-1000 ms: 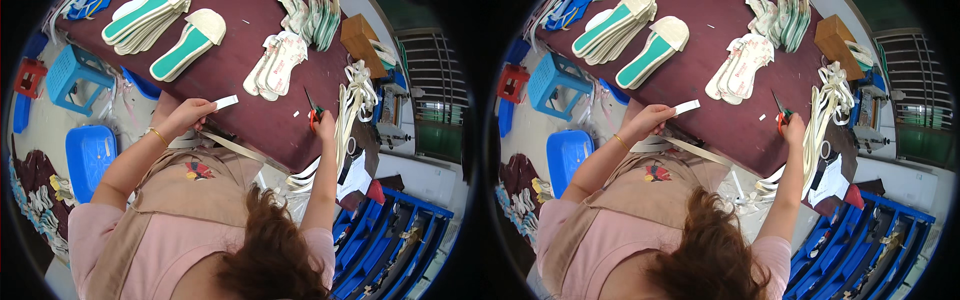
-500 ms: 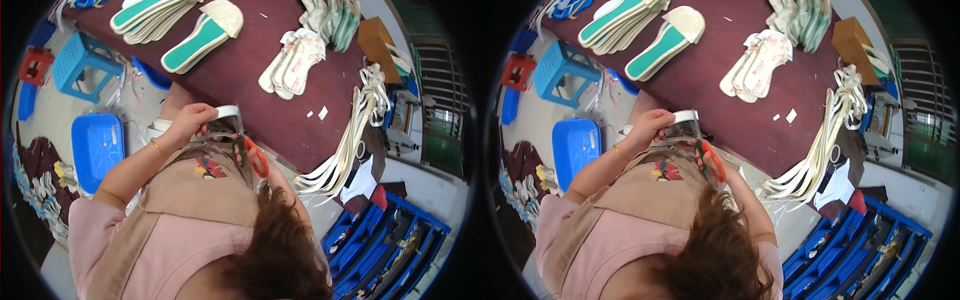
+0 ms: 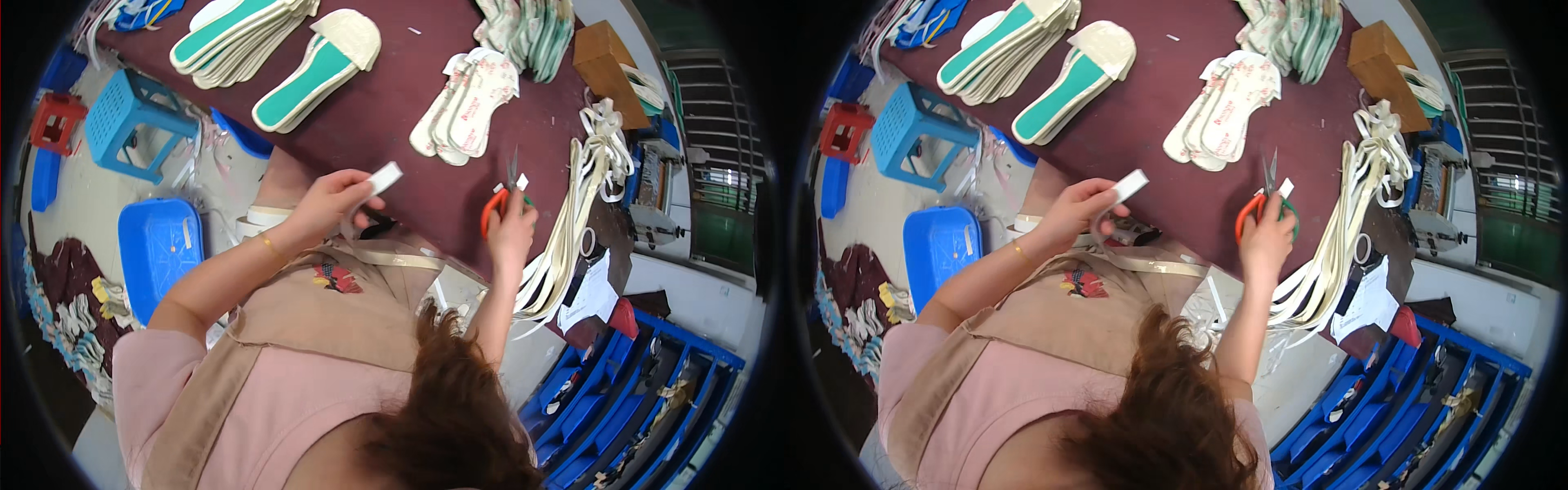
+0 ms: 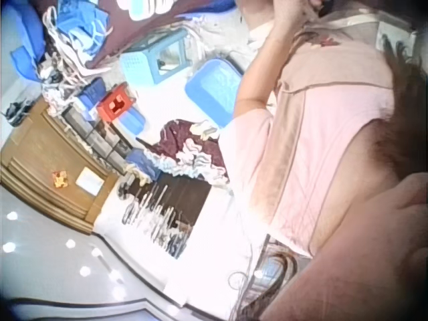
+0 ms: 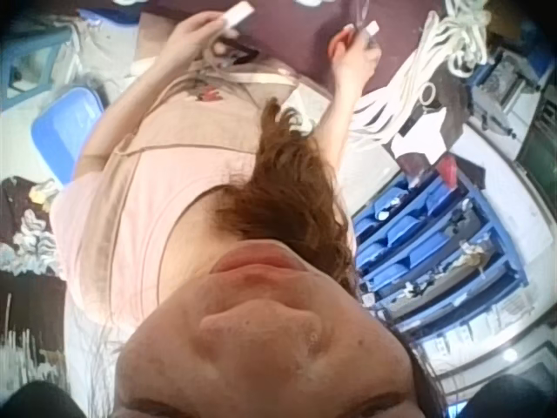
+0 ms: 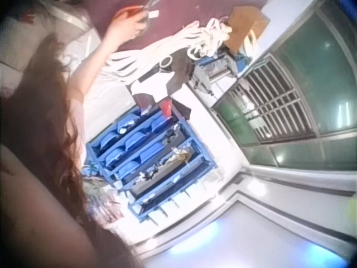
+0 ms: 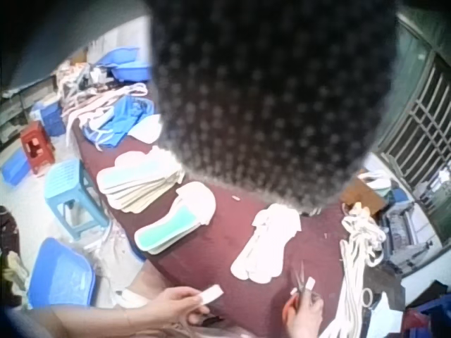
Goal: Manually attaching heel and toe covers to shoe insoles and trimming excess material with scissors.
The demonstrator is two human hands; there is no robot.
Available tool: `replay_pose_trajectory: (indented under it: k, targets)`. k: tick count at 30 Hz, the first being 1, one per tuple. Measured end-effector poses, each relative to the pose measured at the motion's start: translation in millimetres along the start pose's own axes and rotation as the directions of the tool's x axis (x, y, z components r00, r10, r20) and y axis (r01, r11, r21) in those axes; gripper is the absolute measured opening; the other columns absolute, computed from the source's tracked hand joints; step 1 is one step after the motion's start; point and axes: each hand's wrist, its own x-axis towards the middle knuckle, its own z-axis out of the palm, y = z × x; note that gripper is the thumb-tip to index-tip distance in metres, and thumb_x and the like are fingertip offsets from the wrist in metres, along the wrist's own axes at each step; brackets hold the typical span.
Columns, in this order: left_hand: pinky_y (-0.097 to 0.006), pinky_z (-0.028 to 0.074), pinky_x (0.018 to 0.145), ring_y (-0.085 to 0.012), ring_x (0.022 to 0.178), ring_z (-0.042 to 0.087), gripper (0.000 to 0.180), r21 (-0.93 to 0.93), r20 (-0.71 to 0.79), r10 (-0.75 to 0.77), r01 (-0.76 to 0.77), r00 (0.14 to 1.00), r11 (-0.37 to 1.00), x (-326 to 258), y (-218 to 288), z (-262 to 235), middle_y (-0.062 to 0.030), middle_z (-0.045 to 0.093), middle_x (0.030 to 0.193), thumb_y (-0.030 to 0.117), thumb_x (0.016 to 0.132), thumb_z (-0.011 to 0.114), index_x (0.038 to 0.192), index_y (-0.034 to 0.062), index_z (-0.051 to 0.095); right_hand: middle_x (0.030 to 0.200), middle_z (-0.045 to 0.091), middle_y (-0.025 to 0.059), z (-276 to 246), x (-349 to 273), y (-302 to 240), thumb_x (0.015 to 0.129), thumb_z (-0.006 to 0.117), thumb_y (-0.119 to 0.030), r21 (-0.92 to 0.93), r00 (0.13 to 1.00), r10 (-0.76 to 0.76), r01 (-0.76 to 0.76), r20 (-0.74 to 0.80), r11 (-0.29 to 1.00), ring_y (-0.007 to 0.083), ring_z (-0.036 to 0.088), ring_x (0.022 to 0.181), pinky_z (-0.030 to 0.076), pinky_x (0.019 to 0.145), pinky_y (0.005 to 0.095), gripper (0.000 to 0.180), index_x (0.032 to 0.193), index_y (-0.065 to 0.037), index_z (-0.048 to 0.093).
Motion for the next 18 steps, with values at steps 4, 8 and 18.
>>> replay_pose_trajectory:
  k: [4,8,18]
  targets:
    - [-0.027,0.046,0.056,-0.0104,0.061,0.058,0.026,0.324,0.264,0.032,-0.120,0.964,0.938,40.4,-0.1,51.6,-0.0070,0.065,0.077,0.024,0.088,0.055,0.092,0.0001,0.063,0.104,0.060,0.0096,7.1,-14.3,-49.8,0.086,0.063,-0.016,0.953,0.930,-0.218,-0.274,0.297,0.128,0.0158,0.058,0.090,0.046,0.080,0.0304,0.029,0.109,0.000,0.059]
    - [-0.039,0.046,0.061,-0.0241,0.064,0.061,0.039,0.690,0.343,0.462,-0.553,0.818,0.466,133.8,26.7,85.6,-0.0133,0.062,0.068,0.035,0.087,0.055,0.077,-0.0021,0.063,0.098,0.061,0.0058,35.1,-2.9,-37.2,0.087,0.060,-0.010,0.993,0.963,0.268,-0.004,-0.027,0.116,0.0105,0.057,0.085,0.045,0.075,0.0229,0.016,0.096,0.003,0.065]
    - [-0.037,0.050,0.077,-0.0291,0.089,0.061,0.056,0.920,0.193,0.434,-0.009,0.880,-0.391,274.6,112.4,161.6,-0.0159,0.062,0.092,0.051,0.076,0.062,0.099,-0.0009,0.065,0.108,0.063,0.0144,80.2,72.0,-45.2,0.095,0.043,-0.023,0.727,0.970,0.010,0.175,-0.242,0.664,0.0234,0.061,0.090,0.047,0.079,0.0322,0.029,0.112,-0.001,0.053]
